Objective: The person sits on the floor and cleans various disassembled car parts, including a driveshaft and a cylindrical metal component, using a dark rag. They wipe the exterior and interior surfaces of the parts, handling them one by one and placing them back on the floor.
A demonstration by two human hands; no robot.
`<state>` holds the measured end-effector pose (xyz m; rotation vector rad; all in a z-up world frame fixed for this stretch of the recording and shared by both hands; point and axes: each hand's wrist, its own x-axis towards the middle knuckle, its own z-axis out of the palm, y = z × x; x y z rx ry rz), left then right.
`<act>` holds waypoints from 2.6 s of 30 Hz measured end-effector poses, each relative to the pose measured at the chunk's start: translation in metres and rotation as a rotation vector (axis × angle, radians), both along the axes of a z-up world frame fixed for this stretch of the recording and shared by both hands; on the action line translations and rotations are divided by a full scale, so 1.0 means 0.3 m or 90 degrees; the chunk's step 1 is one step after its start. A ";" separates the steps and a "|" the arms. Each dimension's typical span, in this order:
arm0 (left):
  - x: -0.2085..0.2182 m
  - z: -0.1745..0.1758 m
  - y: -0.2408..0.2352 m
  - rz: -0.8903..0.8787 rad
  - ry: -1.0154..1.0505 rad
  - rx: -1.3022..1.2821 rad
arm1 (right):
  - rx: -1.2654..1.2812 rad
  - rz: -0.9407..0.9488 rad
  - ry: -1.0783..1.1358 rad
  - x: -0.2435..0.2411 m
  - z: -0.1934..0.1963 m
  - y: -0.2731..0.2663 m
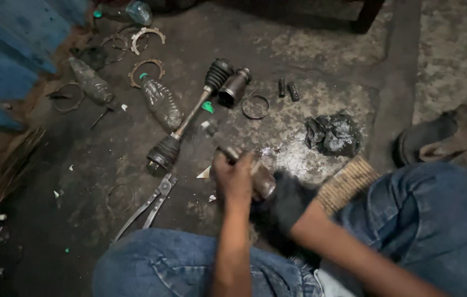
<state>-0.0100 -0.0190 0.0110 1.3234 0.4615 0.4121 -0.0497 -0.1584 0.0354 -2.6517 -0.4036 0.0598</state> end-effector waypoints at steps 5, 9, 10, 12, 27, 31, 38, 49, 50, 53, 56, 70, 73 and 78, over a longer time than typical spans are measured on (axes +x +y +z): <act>0.013 -0.021 -0.028 0.035 -0.034 -0.214 | 0.003 0.243 -0.056 -0.079 -0.218 -0.056; -0.011 0.029 0.003 0.005 -0.155 -0.362 | 0.482 0.225 0.131 -0.074 -0.268 -0.094; -0.019 0.037 0.017 -0.028 -0.194 -0.359 | 0.605 0.191 0.153 -0.077 -0.257 -0.078; -0.046 0.041 0.025 -0.087 -0.273 -0.363 | 0.856 -0.021 0.449 -0.124 -0.196 -0.080; 0.042 -0.048 0.131 0.072 -0.107 -0.751 | 1.164 -0.432 0.512 -0.071 -0.289 -0.493; 0.032 -0.019 0.142 0.004 -0.111 -0.784 | 1.134 -0.452 0.470 -0.071 -0.253 -0.526; 0.021 -0.013 0.117 -0.064 -0.217 -0.811 | 1.087 -0.437 0.479 -0.058 -0.202 -0.410; 0.019 0.018 0.058 -0.104 -0.228 -0.699 | 0.679 -0.091 0.309 -0.038 -0.367 -0.138; 0.020 0.019 0.048 -0.079 -0.226 -0.643 | 0.562 -0.022 0.245 -0.021 -0.367 -0.091; 0.031 0.016 0.027 -0.055 -0.168 -0.596 | 0.873 0.020 0.569 -0.020 -0.293 -0.070; 0.029 -0.001 0.023 -0.160 -0.199 -0.541 | 1.049 0.010 0.870 -0.045 -0.232 -0.084; 0.026 0.051 -0.118 -0.212 -0.169 -0.377 | 0.942 -0.159 0.357 0.066 -0.232 -0.207; 0.021 0.051 -0.141 -0.144 -0.136 -0.550 | 0.712 -0.115 0.155 0.105 -0.237 -0.178; -0.011 0.041 -0.133 -0.182 -0.138 -0.323 | 0.595 0.007 -0.040 0.137 -0.256 -0.119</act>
